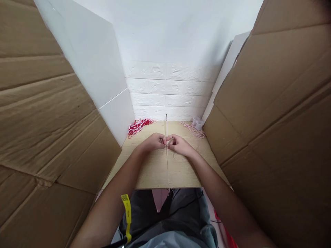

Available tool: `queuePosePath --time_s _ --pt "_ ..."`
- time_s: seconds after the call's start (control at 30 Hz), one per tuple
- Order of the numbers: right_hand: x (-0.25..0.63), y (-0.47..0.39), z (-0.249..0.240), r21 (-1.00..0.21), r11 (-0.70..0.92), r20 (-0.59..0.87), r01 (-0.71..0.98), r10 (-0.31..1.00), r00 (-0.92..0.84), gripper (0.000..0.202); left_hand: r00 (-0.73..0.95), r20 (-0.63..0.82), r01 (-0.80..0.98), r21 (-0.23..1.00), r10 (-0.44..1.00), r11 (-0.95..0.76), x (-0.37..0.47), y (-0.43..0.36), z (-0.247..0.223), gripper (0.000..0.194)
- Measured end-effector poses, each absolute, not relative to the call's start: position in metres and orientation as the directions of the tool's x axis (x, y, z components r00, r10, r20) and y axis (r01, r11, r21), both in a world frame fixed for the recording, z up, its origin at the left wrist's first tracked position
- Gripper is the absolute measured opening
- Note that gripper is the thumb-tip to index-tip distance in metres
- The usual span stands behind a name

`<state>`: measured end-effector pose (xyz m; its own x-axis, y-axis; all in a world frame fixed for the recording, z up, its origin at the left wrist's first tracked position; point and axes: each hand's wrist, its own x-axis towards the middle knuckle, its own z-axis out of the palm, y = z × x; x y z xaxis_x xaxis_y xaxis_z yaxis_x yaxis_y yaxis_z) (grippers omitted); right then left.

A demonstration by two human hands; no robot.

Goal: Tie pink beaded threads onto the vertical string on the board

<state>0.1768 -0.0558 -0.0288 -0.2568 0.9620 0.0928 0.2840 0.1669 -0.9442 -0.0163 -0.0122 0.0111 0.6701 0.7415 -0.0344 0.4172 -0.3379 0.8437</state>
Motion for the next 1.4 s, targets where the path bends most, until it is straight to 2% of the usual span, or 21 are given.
queuePosePath --time_s 0.2,0.43,0.57,0.67,0.9,1.17,1.3,1.4 --pt "0.177 -0.061 -0.023 -0.943 0.19 0.117 0.274 0.958 -0.261 0.041 0.63 -0.034 0.504 0.778 0.776 -0.376 -0.016 -0.013 0.013 0.02" --pt "0.177 -0.059 -0.026 -0.923 0.219 0.133 0.317 0.953 -0.272 0.04 0.703 -0.032 0.501 0.731 0.71 -0.463 -0.016 -0.012 0.012 0.027" --pt "0.179 -0.064 -0.019 -0.881 0.249 0.152 0.402 0.954 -0.259 0.039 0.703 -0.016 0.503 0.719 0.711 -0.48 -0.016 -0.009 0.01 0.024" --pt "0.184 -0.066 -0.012 -0.806 0.291 0.194 0.516 0.953 -0.234 0.036 0.701 0.002 0.5 0.712 0.713 -0.493 -0.017 -0.008 0.008 0.02" --pt "0.197 -0.063 -0.011 -0.671 0.257 0.245 0.696 0.962 -0.12 0.032 0.666 0.033 0.534 0.675 0.745 -0.509 -0.019 -0.011 0.009 0.014" --pt "0.219 -0.054 -0.011 -0.644 0.163 0.406 0.748 0.901 0.153 0.023 0.574 0.023 0.66 0.579 0.818 -0.479 -0.025 -0.005 0.009 0.011" --pt "0.227 -0.05 -0.009 -0.715 0.098 0.444 0.692 0.829 0.341 0.021 0.519 0.033 0.722 0.519 0.854 -0.458 -0.028 -0.004 0.011 0.012" --pt "0.23 -0.045 -0.009 -0.879 0.073 0.336 0.472 0.797 0.502 0.018 0.477 0.045 0.757 0.486 0.878 -0.436 -0.029 -0.005 0.015 0.011"
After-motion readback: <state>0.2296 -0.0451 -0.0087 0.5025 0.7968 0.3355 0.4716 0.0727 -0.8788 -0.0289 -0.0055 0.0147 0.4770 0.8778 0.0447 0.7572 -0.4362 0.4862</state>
